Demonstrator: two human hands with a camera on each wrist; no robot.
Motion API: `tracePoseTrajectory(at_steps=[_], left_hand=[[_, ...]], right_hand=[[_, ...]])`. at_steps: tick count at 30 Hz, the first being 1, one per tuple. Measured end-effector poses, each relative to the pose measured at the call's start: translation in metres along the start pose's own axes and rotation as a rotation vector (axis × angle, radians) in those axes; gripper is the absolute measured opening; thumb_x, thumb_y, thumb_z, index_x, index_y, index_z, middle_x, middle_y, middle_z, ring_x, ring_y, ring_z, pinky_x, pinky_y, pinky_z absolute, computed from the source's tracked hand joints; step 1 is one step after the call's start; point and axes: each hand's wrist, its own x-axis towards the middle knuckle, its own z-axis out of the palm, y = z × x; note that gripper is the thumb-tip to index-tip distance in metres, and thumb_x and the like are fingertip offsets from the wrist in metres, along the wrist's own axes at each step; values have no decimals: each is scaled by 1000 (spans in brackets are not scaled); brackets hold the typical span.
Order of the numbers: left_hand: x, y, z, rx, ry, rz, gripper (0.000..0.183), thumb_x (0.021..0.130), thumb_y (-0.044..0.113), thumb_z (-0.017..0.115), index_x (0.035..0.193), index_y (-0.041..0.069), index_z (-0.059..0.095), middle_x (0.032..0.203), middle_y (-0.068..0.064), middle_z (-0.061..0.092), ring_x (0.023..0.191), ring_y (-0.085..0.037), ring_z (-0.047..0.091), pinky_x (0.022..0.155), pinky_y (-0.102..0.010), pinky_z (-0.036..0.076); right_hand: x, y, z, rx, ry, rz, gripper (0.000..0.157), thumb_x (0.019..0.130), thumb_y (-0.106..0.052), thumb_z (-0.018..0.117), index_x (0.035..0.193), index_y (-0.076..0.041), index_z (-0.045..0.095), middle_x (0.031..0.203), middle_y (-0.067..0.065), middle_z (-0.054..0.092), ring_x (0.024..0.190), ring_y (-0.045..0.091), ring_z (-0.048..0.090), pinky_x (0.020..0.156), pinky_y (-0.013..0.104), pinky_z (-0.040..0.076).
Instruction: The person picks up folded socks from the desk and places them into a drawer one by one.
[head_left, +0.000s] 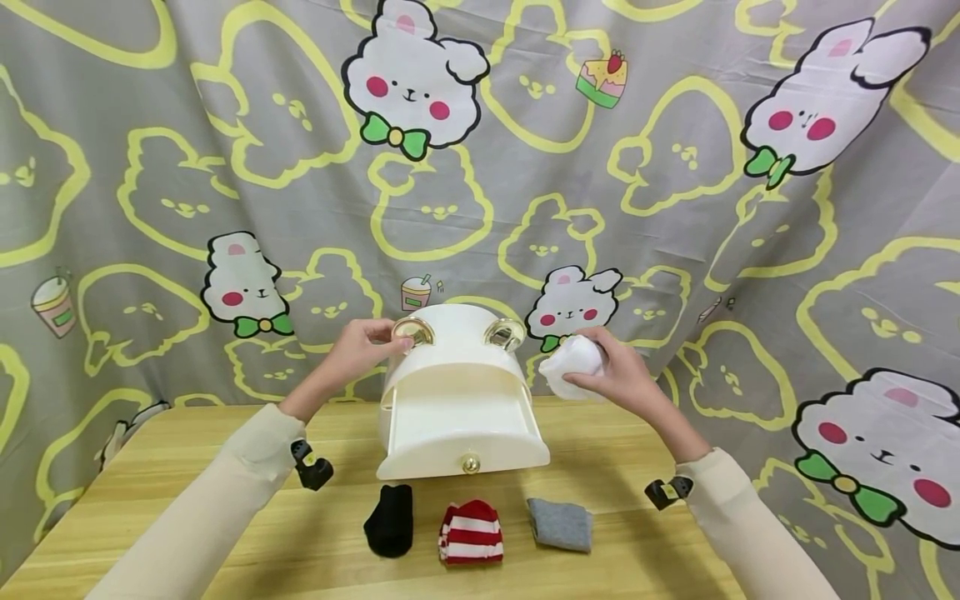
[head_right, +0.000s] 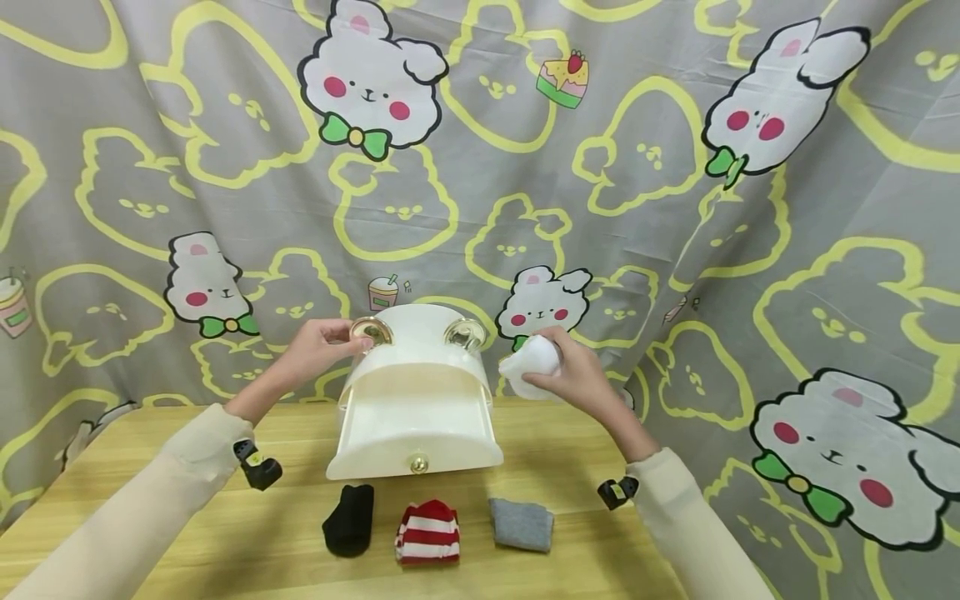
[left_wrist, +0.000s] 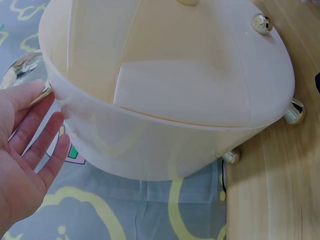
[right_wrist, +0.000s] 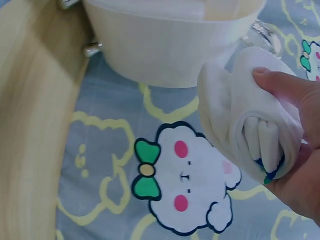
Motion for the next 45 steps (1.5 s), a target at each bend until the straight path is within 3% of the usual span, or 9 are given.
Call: tracePoseTrajectory(at_steps=[6, 11, 19, 25, 30, 37, 45], left_hand=[[0, 1, 0, -9, 5, -5, 21, 94, 28, 75, 91, 7, 72, 93, -10, 74, 90, -19, 66, 69, -27, 52], [1, 0, 0, 0, 2, -3, 23, 94, 29, 75, 95, 7, 73, 95, -11, 75, 91, -18, 67, 73, -31, 55], [1, -1, 1, 10, 10, 7, 25, 94, 30, 74, 91, 6, 71, 94, -11, 74, 91, -17, 66, 69, -26, 51], [0, -1, 1, 13, 13, 0, 22, 94, 31, 75, 91, 9, 72, 94, -7, 74, 90, -15, 65, 69, -27, 51], [0, -1, 1, 13, 9, 1, 21, 94, 31, 75, 96, 10, 75, 94, -8, 74, 90, -17, 64, 68, -27, 51], [0, 0, 1, 13, 9, 2, 22, 94, 32, 75, 94, 10, 74, 92, -7, 73, 90, -19, 63, 67, -27, 51], [0, -2, 1, 8, 8, 14, 22, 94, 31, 75, 95, 9, 75, 92, -8, 73, 87, -17, 63, 65, -26, 50]], right_hand=[[8, -9, -9, 150, -54, 11, 61, 82, -13, 87, 134, -6, 55, 121, 17, 64, 98, 29, 64, 75, 35, 58], [12, -21, -12, 193, -56, -38, 59, 84, -11, 85, 134, -7, 54, 123, 15, 62, 97, 25, 63, 73, 27, 57], [16, -48, -15, 242, -120, -80, 60, 86, -14, 83, 138, -13, 53, 126, 8, 61, 95, 22, 62, 70, 30, 59], [21, -62, -14, 297, -181, -87, 60, 86, -12, 82, 139, -14, 54, 119, 9, 64, 92, 24, 63, 68, 32, 60], [28, -72, -10, 358, -254, -92, 59, 88, -12, 81, 140, -12, 54, 121, 10, 61, 96, 25, 62, 70, 34, 61], [42, -85, 2, 381, -358, -149, 54, 87, -16, 81, 137, -14, 60, 110, 8, 66, 88, 24, 66, 65, 36, 62], [52, -94, 19, 341, -484, -129, 60, 85, -20, 84, 139, -14, 60, 124, 3, 64, 100, 21, 60, 75, 33, 59]])
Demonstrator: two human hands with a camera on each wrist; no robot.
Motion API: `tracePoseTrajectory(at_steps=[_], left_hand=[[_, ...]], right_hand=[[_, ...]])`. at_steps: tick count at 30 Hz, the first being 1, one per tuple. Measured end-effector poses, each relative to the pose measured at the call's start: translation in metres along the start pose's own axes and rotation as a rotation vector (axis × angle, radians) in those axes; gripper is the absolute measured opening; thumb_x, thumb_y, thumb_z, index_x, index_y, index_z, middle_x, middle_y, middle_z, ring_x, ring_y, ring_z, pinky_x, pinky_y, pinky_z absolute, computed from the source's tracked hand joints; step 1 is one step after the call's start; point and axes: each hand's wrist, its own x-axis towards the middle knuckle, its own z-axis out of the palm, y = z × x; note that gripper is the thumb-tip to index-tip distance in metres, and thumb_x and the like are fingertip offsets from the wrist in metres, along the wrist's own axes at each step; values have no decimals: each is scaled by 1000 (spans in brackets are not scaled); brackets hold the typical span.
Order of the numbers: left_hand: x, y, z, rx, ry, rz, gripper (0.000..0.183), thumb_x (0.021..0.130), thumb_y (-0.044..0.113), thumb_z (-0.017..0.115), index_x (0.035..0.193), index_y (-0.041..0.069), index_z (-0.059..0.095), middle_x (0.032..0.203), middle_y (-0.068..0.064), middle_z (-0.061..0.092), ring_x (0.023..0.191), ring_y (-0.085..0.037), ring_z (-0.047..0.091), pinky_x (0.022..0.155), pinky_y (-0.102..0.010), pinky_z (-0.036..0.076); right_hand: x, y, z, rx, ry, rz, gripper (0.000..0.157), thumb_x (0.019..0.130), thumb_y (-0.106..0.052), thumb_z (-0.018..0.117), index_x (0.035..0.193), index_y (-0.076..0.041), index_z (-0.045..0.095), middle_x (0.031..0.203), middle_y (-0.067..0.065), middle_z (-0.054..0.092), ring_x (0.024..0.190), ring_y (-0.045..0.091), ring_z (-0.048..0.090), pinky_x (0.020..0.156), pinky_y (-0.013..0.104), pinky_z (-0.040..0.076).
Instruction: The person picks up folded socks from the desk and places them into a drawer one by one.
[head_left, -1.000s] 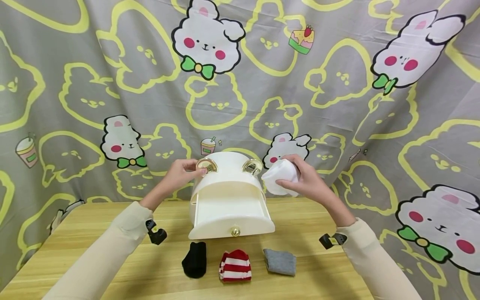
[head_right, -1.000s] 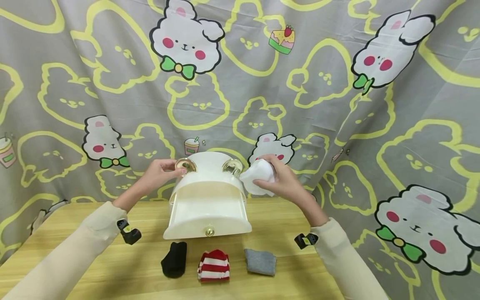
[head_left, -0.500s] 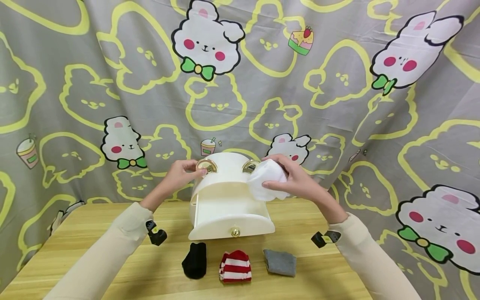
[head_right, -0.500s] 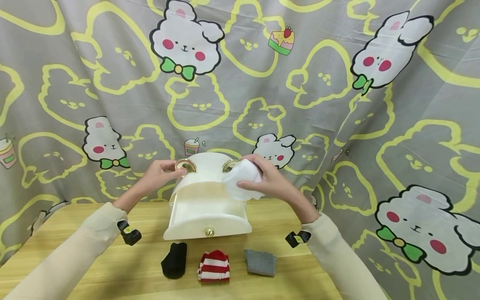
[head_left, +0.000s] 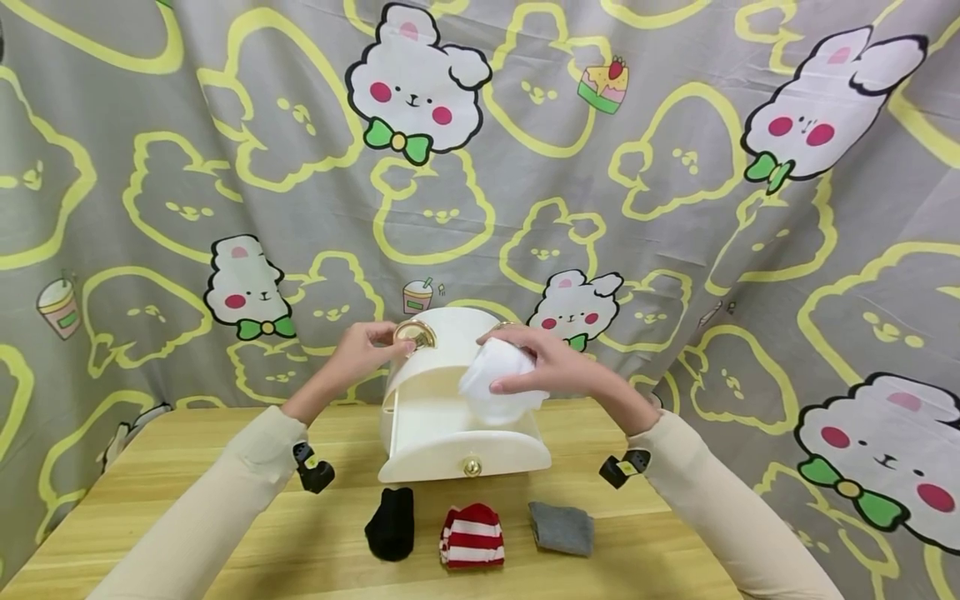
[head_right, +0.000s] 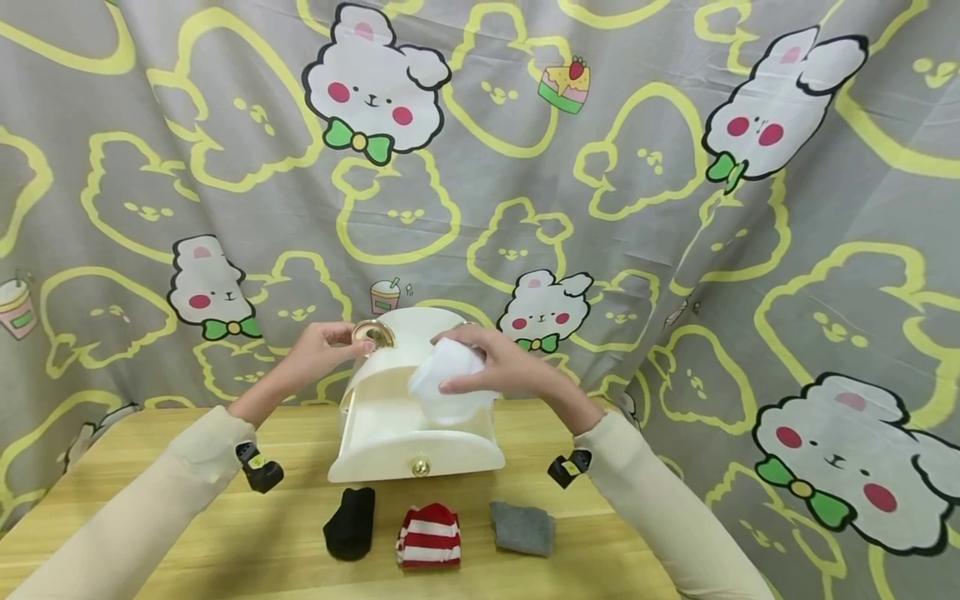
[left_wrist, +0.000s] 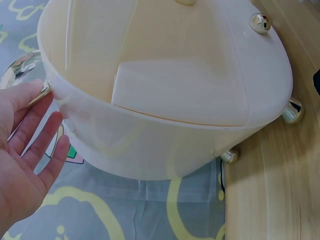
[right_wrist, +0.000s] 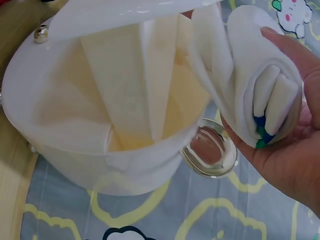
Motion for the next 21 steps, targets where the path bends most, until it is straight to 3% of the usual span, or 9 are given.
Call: tracePoseTrajectory(at_steps=[3, 9, 21], left_hand=[[0, 0, 0, 2, 4, 3, 22, 94, 30, 75, 95, 8, 75, 92, -9, 73, 87, -16, 63, 65, -26, 50], [-1, -1, 1, 0, 5, 2, 24, 94, 30, 75, 100, 7, 76, 96, -12, 75, 90, -18, 65, 71, -28, 53], [-1, 0, 1, -11, 5, 1, 24, 94, 30, 75, 103, 8, 77, 100, -13, 75, 95, -19, 65, 75, -29, 55]], right_hand=[[5, 1, 5, -30, -44, -10, 62, 85, -22, 84, 141, -13, 60, 128, 0, 62, 103, 20, 55, 75, 31, 56], [9, -1, 14, 2, -118, 34, 63, 84, -24, 85, 141, -13, 59, 121, 5, 62, 94, 18, 60, 73, 31, 58], [13, -3, 31, 79, -150, 9, 57, 82, -17, 87, 129, -15, 54, 117, 12, 67, 98, 19, 66, 81, 32, 58]])
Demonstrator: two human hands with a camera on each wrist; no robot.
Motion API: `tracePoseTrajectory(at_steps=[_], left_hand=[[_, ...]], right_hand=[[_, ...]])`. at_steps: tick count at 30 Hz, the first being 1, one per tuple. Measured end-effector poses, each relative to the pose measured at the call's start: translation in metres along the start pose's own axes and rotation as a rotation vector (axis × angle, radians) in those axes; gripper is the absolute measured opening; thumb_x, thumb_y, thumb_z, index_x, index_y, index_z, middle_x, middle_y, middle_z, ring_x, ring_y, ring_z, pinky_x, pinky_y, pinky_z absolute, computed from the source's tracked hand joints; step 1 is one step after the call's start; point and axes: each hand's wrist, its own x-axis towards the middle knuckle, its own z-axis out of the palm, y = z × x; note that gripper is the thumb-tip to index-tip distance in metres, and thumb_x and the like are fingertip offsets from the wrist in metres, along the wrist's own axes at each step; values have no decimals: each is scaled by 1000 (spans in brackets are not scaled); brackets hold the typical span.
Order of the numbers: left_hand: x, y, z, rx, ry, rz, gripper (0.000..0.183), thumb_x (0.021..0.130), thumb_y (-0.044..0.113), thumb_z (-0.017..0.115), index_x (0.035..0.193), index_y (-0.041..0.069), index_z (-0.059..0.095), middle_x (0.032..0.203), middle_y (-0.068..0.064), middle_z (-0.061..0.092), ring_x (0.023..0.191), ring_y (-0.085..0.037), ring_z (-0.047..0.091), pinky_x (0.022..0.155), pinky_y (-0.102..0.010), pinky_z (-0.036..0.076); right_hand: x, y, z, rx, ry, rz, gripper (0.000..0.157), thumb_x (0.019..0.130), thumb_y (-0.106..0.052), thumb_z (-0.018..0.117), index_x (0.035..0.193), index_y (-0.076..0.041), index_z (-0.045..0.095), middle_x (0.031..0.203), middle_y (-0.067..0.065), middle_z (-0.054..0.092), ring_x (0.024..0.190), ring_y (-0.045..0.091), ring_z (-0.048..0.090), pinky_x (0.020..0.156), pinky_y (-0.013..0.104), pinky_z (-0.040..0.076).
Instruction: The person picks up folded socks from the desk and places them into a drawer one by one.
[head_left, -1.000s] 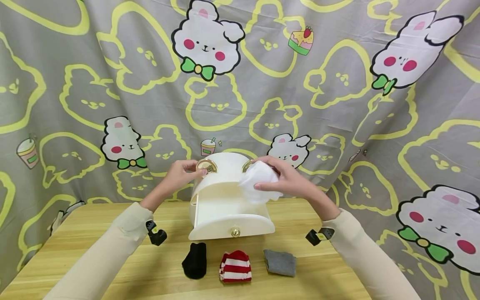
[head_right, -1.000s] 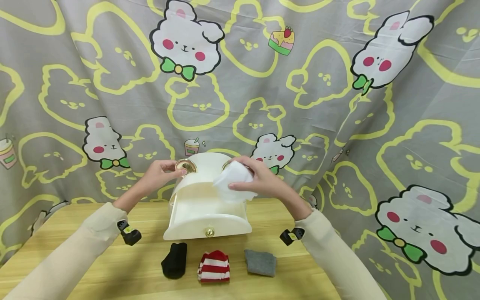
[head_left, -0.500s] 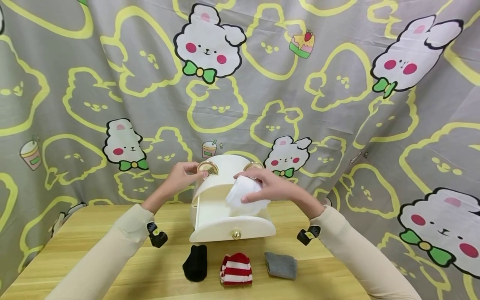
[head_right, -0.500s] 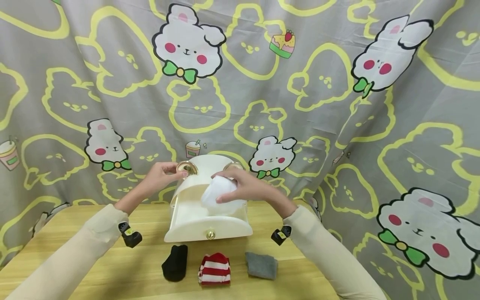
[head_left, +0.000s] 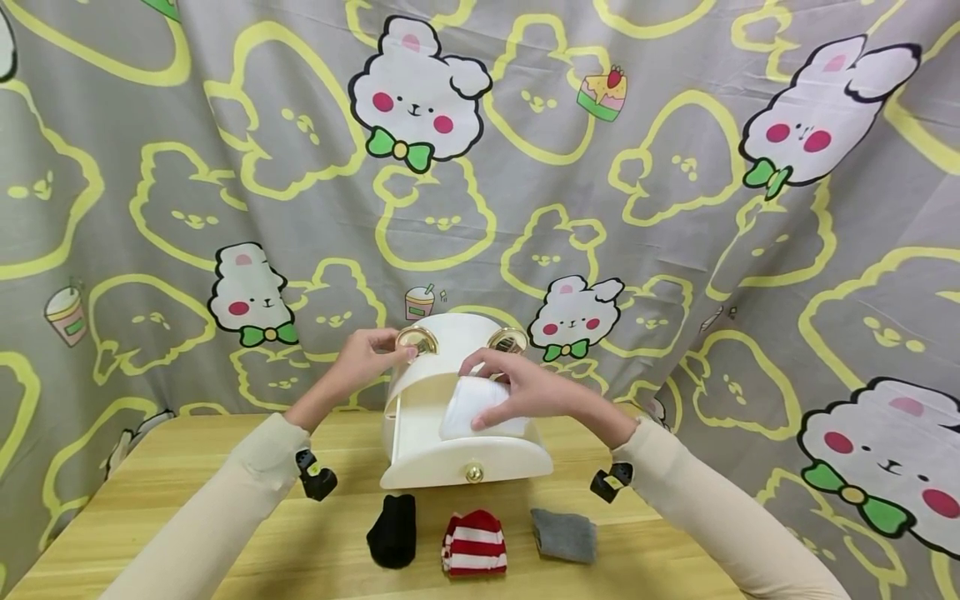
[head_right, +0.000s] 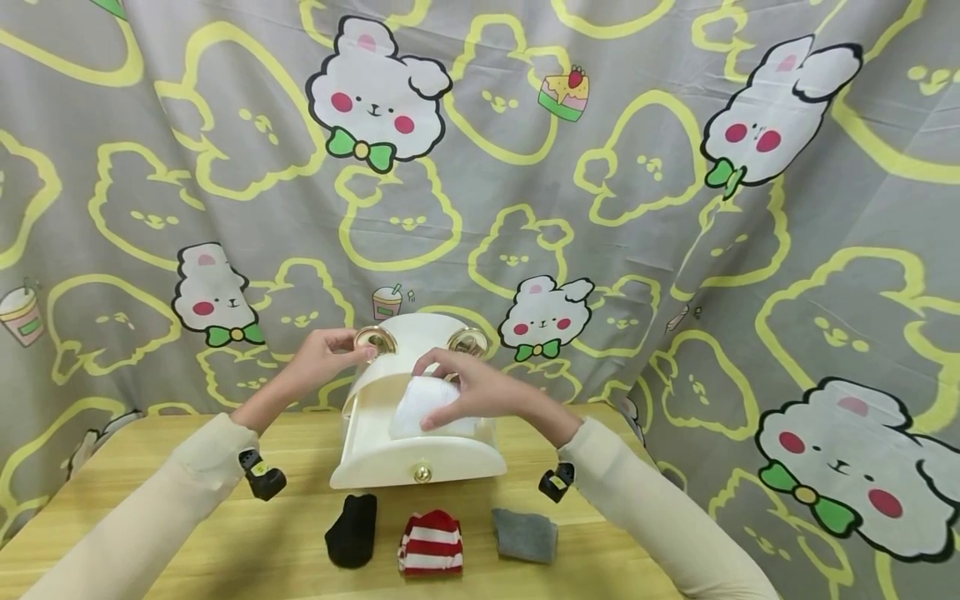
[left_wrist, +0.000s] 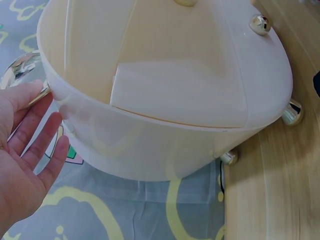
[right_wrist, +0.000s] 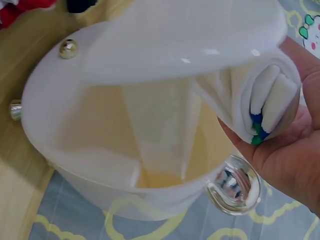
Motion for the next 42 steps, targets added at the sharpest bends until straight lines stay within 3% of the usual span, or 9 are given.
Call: tracePoseTrajectory(at_steps=[6, 14, 20, 28, 37, 42], left_hand=[[0, -1, 1, -8, -3, 1, 24, 94, 30, 75, 102, 8, 76, 100, -13, 75, 96, -21, 66, 75, -29, 55], [0, 1, 1, 1, 1, 3, 24, 94, 31, 74, 101, 8, 76, 101, -13, 75, 97, -22, 66, 75, -30, 54], [-1, 2, -1, 0, 7, 1, 24, 95, 30, 74, 100, 7, 76, 101, -14, 75, 97, -21, 66, 75, -29, 53], [-1, 2, -1, 12, 8, -11, 24, 94, 32, 74, 100, 9, 76, 100, -11, 75, 97, -20, 66, 76, -29, 53], [-1, 1, 0, 17, 12, -14, 21, 94, 33, 75, 97, 12, 76, 99, -8, 75, 96, -21, 66, 75, -31, 52], [-1, 0, 1, 0, 5, -11, 22, 94, 32, 75, 97, 11, 76, 98, -9, 75, 96, -21, 65, 75, -31, 53]], right_hand=[[-2, 5, 10, -35, 20, -45, 53, 83, -18, 86, 123, -13, 53, 113, 10, 70, 97, 17, 64, 82, 29, 56], [-3, 3, 12, -169, 47, -90, 51, 82, -25, 87, 123, -15, 60, 114, 3, 71, 102, 13, 65, 86, 28, 55], [-6, 0, 13, -381, 103, -130, 52, 83, -33, 86, 128, -15, 67, 123, 0, 71, 112, 13, 64, 91, 29, 55], [-16, 1, 19, -653, 226, -233, 53, 83, -44, 84, 129, -21, 70, 118, 3, 64, 104, 16, 58, 84, 29, 55], [-23, 7, 22, -707, 307, -421, 40, 83, -33, 85, 117, -17, 71, 117, 4, 65, 103, 16, 63, 79, 29, 58], [-26, 11, 18, -702, 301, -506, 39, 83, -25, 86, 118, -14, 74, 117, 7, 67, 97, 16, 65, 73, 24, 56]])
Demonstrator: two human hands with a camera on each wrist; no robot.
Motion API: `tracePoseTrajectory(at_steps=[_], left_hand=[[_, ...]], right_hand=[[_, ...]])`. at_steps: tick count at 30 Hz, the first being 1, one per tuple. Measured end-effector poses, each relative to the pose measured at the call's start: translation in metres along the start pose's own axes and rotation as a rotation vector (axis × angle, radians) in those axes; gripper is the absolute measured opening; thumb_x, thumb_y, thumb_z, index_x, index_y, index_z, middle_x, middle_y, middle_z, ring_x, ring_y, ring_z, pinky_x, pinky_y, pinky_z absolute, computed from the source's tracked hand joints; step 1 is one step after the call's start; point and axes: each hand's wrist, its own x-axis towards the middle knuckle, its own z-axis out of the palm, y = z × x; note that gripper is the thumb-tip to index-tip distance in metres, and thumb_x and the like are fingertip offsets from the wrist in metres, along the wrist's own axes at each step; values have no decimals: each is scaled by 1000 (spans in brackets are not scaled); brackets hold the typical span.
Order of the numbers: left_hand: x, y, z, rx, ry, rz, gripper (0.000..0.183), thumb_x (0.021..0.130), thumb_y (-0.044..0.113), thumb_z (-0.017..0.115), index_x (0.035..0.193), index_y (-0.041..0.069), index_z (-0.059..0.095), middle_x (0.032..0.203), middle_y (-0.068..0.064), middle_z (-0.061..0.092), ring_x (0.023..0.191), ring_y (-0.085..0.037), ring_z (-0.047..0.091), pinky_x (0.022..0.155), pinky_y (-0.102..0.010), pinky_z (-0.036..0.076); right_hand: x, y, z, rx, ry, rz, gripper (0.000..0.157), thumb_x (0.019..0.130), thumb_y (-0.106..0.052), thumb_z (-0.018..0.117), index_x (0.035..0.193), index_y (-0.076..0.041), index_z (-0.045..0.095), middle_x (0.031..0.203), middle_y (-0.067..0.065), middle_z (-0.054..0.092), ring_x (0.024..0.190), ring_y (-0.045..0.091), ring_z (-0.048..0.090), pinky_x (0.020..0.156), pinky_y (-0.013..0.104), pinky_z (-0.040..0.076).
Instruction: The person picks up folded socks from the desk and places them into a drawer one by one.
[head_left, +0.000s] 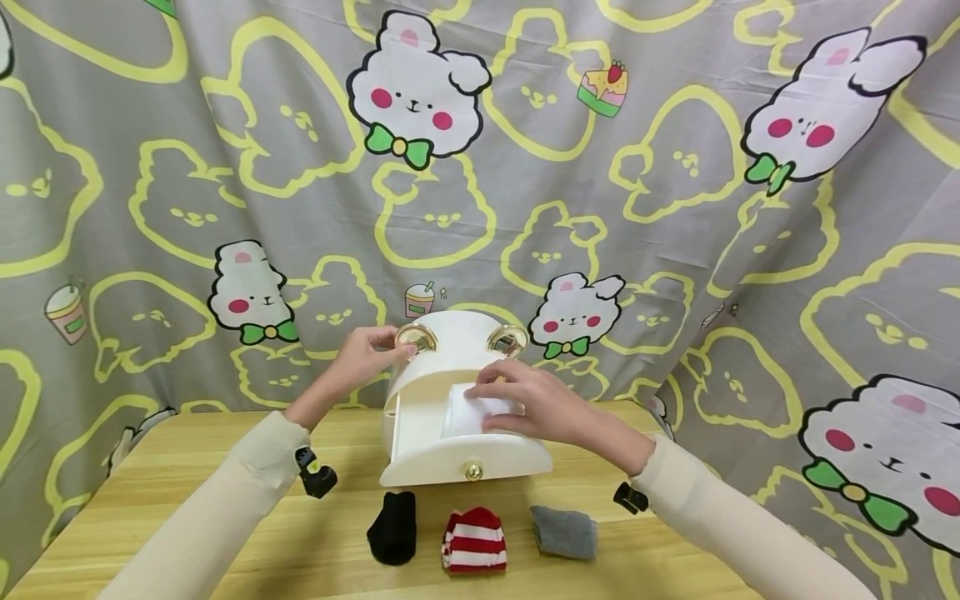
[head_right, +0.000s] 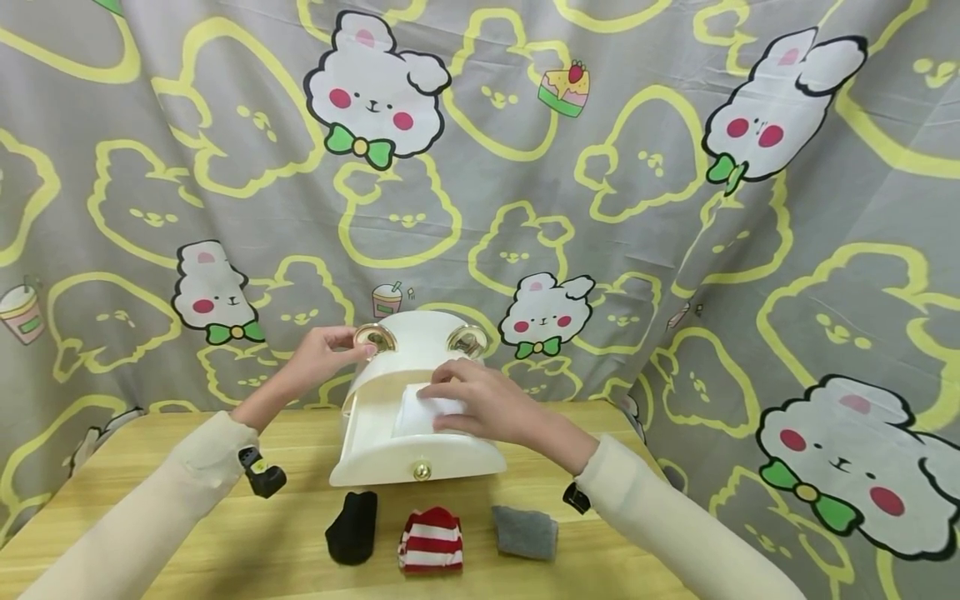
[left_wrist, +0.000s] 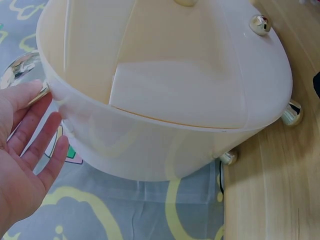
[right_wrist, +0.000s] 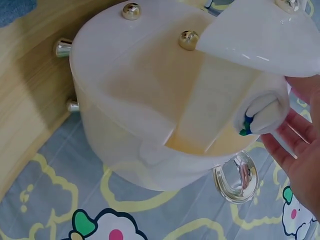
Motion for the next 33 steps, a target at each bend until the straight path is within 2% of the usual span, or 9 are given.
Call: tracePoseTrajectory(at_steps=[4, 10, 15, 22, 33], left_hand=[[0, 0, 0, -4, -4, 5, 22, 94, 32, 75, 98, 11, 76, 98, -8, 75, 95, -19, 65, 74, -30, 53], [1, 1, -1, 2, -9, 8, 22, 94, 33, 74, 98, 11, 76, 98, -8, 75, 94, -19, 65, 72, -28, 52], [1, 1, -2, 3, -11, 9, 22, 95, 33, 74, 99, 11, 76, 99, -9, 75, 94, -19, 65, 71, -28, 52], [1, -1, -1, 1, -11, 17, 22, 95, 32, 74, 99, 10, 76, 99, -10, 76, 95, -19, 67, 73, -28, 53], [1, -1, -1, 8, -10, 23, 21, 95, 32, 74, 97, 10, 76, 98, -9, 76, 95, -18, 67, 71, -27, 52]], right_hand=[[-1, 3, 0, -20, 3, -26, 35, 84, -27, 85, 113, -12, 73, 116, 6, 69, 97, 15, 66, 75, 24, 58], [0, 4, 2, -47, -2, -45, 26, 85, -25, 84, 107, -12, 77, 111, 5, 70, 87, 12, 67, 71, 20, 57], [1, 3, 3, -49, -41, -47, 26, 90, -20, 79, 114, -10, 77, 114, 6, 72, 89, 12, 71, 72, 21, 59], [-3, 5, 7, -40, -119, 1, 31, 98, -18, 69, 128, -8, 71, 121, 8, 71, 92, 12, 72, 74, 22, 60], [-8, 8, 12, -100, -83, -21, 35, 98, -18, 70, 132, -11, 69, 124, 6, 72, 109, 18, 71, 82, 30, 62]])
